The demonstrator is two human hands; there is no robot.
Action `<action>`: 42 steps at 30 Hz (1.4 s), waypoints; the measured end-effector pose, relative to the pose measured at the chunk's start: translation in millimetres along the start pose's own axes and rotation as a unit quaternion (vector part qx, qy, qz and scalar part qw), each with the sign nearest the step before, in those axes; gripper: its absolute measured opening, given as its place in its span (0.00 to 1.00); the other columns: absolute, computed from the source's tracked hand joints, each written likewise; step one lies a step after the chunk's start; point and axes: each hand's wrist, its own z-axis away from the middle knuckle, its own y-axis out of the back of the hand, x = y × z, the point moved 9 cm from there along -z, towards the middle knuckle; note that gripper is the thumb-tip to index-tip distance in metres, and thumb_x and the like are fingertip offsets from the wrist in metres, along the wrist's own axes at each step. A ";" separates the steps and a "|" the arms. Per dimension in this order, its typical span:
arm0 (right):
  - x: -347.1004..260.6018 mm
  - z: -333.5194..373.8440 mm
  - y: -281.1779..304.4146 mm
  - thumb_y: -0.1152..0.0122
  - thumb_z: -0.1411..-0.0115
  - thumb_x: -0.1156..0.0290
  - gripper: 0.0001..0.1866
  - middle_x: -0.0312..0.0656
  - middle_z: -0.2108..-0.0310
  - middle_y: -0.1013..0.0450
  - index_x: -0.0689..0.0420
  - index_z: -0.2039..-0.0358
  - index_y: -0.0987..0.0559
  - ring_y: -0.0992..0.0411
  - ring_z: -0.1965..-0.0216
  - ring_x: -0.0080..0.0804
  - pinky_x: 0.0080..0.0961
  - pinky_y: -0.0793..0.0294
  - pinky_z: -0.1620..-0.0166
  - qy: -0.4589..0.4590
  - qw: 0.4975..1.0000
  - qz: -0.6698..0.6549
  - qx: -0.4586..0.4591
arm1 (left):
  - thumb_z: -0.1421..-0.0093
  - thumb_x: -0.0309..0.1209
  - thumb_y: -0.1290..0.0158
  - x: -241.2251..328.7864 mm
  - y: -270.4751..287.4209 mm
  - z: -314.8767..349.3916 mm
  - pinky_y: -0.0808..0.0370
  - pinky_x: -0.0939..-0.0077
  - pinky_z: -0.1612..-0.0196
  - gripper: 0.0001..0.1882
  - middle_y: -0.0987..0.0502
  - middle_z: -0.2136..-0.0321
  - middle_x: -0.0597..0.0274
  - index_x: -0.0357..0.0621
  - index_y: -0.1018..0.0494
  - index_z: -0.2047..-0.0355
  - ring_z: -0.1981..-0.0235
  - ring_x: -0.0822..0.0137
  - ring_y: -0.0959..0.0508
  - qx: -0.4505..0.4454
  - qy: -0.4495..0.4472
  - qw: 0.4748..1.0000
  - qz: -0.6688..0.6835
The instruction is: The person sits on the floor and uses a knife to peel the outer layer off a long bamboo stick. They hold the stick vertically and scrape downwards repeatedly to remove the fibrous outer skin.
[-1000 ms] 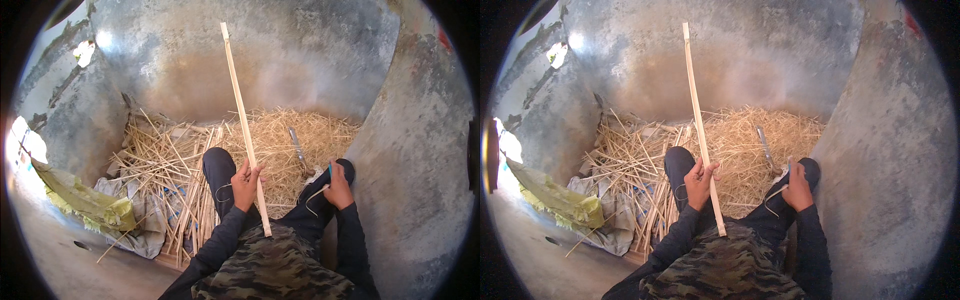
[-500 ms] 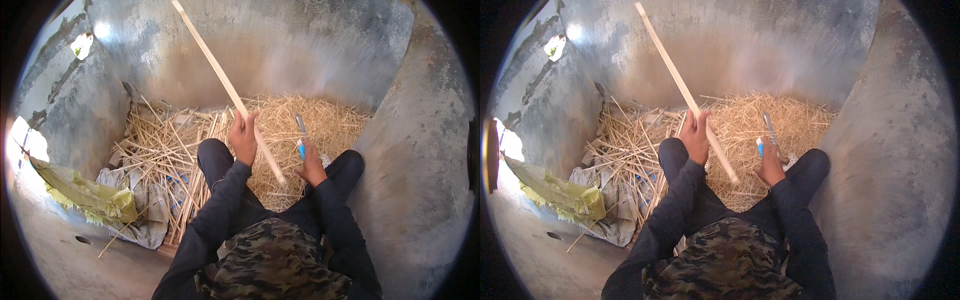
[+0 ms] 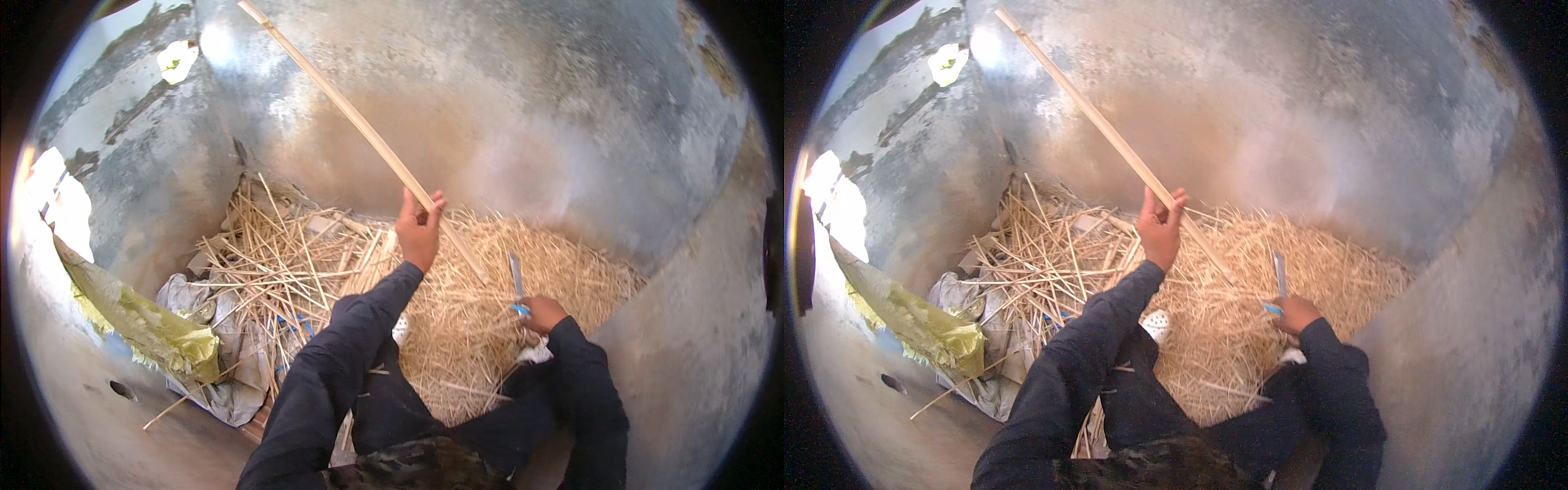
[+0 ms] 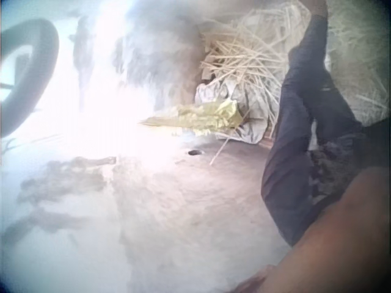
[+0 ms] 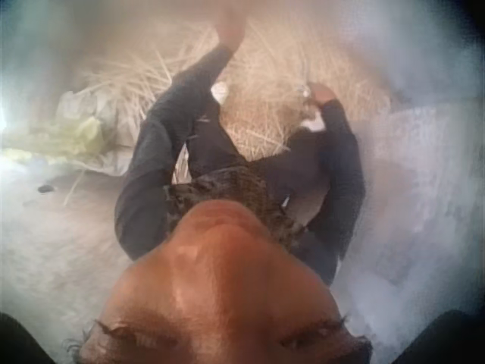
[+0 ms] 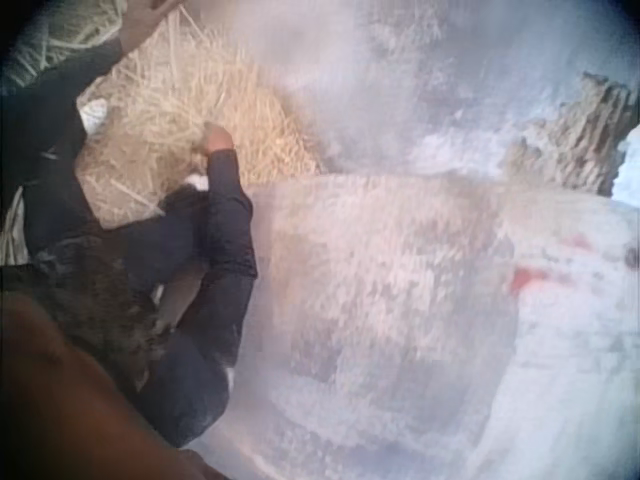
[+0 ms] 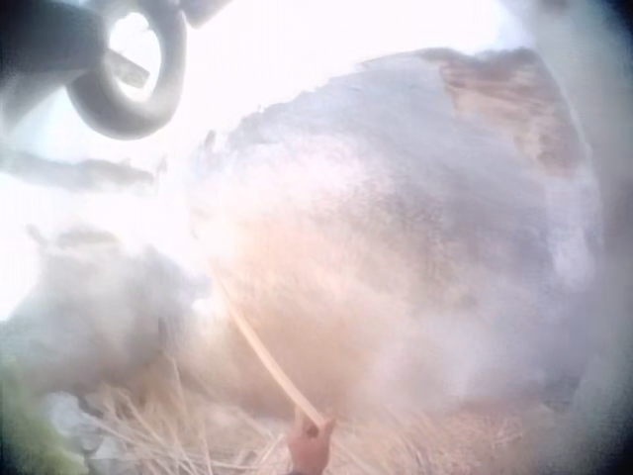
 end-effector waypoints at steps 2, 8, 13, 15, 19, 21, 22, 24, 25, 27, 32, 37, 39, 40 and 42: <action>38.4 -16.5 -2.6 0.27 0.59 0.59 0.38 0.57 0.55 0.29 0.58 0.47 0.30 0.30 0.53 0.55 0.40 0.28 0.52 -0.039 0.989 0.093 -0.106 | 0.38 0.25 0.48 -17.9 -4.5 -10.5 0.22 0.81 0.63 0.32 0.21 0.61 0.53 0.32 0.50 0.37 0.62 0.72 0.20 0.007 -0.005 1.000 0.014; 58.9 -43.1 57.0 0.23 0.63 0.65 0.44 0.58 0.53 0.32 0.61 0.45 0.35 0.29 0.54 0.55 0.44 0.27 0.52 -0.135 0.986 0.009 0.100 | 0.39 0.26 0.46 -48.0 2.7 -12.5 0.21 0.80 0.66 0.32 0.20 0.62 0.53 0.34 0.47 0.38 0.66 0.71 0.19 0.015 0.026 0.999 -0.015; 84.1 -47.3 40.0 0.29 0.56 0.72 0.23 0.53 0.69 0.28 0.66 0.60 0.26 0.27 0.66 0.47 0.39 0.28 0.61 -0.142 0.956 -0.127 0.223 | 0.40 0.26 0.44 -59.7 -11.9 1.0 0.22 0.83 0.67 0.27 0.20 0.62 0.56 0.34 0.42 0.44 0.68 0.74 0.20 0.012 0.048 0.999 0.012; 53.5 -57.6 57.1 0.31 0.53 0.73 0.18 0.49 0.74 0.28 0.67 0.63 0.26 0.27 0.73 0.41 0.34 0.27 0.69 -0.080 0.946 -0.192 0.248 | 0.41 0.24 0.44 -62.4 -8.8 0.4 0.23 0.83 0.67 0.24 0.21 0.62 0.55 0.34 0.40 0.47 0.67 0.75 0.21 0.010 0.058 0.998 0.011; 39.1 -78.4 69.4 0.35 0.46 0.68 0.12 0.43 0.80 0.28 0.65 0.67 0.23 0.28 0.79 0.33 0.30 0.29 0.72 -0.075 0.894 -0.346 0.276 | 0.42 0.20 0.44 -70.0 -10.2 -3.0 0.23 0.84 0.64 0.22 0.24 0.61 0.54 0.34 0.40 0.50 0.64 0.73 0.22 0.011 0.079 0.997 0.006; 14.8 -89.7 64.9 0.36 0.44 0.67 0.12 0.38 0.81 0.29 0.64 0.67 0.23 0.31 0.83 0.25 0.23 0.35 0.82 -0.076 0.843 -0.503 0.175 | 0.43 0.19 0.44 -74.9 -8.2 -3.4 0.23 0.84 0.63 0.22 0.25 0.61 0.54 0.34 0.41 0.51 0.64 0.72 0.23 0.031 0.067 0.997 0.014; -2.1 -93.5 62.3 0.37 0.43 0.66 0.12 0.35 0.82 0.30 0.63 0.67 0.22 0.33 0.85 0.21 0.19 0.38 0.88 -0.074 0.804 -0.577 0.125 | 0.43 0.18 0.44 -76.8 -6.0 -4.8 0.23 0.84 0.63 0.22 0.26 0.61 0.54 0.34 0.41 0.51 0.63 0.72 0.23 0.039 0.059 0.997 0.016; -27.9 -98.2 67.1 0.36 0.43 0.63 0.13 0.33 0.83 0.31 0.62 0.69 0.22 0.34 0.85 0.19 0.19 0.38 0.85 -0.049 0.807 -0.580 0.098 | 0.43 0.16 0.45 -81.8 -4.0 -7.2 0.23 0.83 0.61 0.24 0.27 0.60 0.53 0.34 0.44 0.50 0.62 0.70 0.23 0.049 0.064 0.997 0.016; -36.1 -100.2 68.4 0.35 0.43 0.62 0.14 0.33 0.83 0.31 0.61 0.69 0.21 0.35 0.84 0.19 0.19 0.38 0.84 -0.037 0.809 -0.580 0.088 | 0.43 0.16 0.45 -81.9 -6.1 -8.3 0.23 0.83 0.61 0.25 0.28 0.60 0.53 0.35 0.45 0.50 0.62 0.69 0.23 0.057 0.067 0.996 0.022; -49.4 -102.4 74.8 0.35 0.45 0.57 0.18 0.33 0.84 0.32 0.61 0.68 0.20 0.35 0.84 0.20 0.22 0.37 0.81 -0.003 0.864 -0.493 0.105 | 0.43 0.15 0.46 -80.7 -8.9 -10.1 0.22 0.82 0.60 0.26 0.30 0.59 0.52 0.36 0.48 0.50 0.61 0.67 0.23 0.066 0.070 0.995 0.040; -69.1 -107.2 86.9 0.34 0.45 0.54 0.21 0.33 0.84 0.33 0.62 0.65 0.19 0.36 0.83 0.21 0.24 0.38 0.78 0.041 0.922 -0.349 0.160 | 0.44 0.16 0.45 -76.5 0.3 -16.4 0.23 0.82 0.61 0.27 0.31 0.59 0.54 0.38 0.47 0.50 0.61 0.67 0.23 0.111 0.061 0.991 0.048; -58.5 -117.8 80.8 0.34 0.44 0.58 0.17 0.31 0.86 0.35 0.62 0.71 0.20 0.39 0.84 0.20 0.25 0.40 0.79 0.026 0.882 -0.443 0.156 | 0.44 0.20 0.42 -81.8 5.6 -19.4 0.25 0.87 0.68 0.27 0.30 0.60 0.55 0.37 0.46 0.50 0.69 0.71 0.24 0.088 0.098 0.991 0.027; -49.1 -122.0 77.0 0.35 0.43 0.58 0.17 0.30 0.86 0.37 0.62 0.75 0.21 0.42 0.84 0.19 0.24 0.41 0.79 0.019 0.870 -0.462 0.171 | 0.45 0.24 0.40 -75.4 17.6 -21.0 0.28 0.87 0.75 0.23 0.25 0.66 0.56 0.36 0.39 0.53 0.79 0.75 0.25 0.073 0.079 0.993 -0.037; -38.4 -121.9 75.0 0.35 0.43 0.58 0.18 0.30 0.86 0.37 0.62 0.76 0.22 0.43 0.84 0.19 0.24 0.42 0.79 0.012 0.864 -0.467 0.189 | 0.46 0.25 0.39 -68.0 18.1 -21.6 0.29 0.86 0.76 0.21 0.25 0.70 0.57 0.36 0.35 0.55 0.80 0.75 0.25 0.035 0.060 0.989 -0.130; -26.5 -118.1 80.6 0.35 0.43 0.57 0.19 0.30 0.86 0.38 0.62 0.78 0.24 0.44 0.84 0.19 0.24 0.41 0.79 0.007 0.855 -0.465 0.229 | 0.48 0.27 0.36 -44.6 19.7 -20.8 0.29 0.83 0.78 0.17 0.23 0.76 0.59 0.37 0.29 0.61 0.82 0.75 0.26 -0.040 0.017 0.949 -0.312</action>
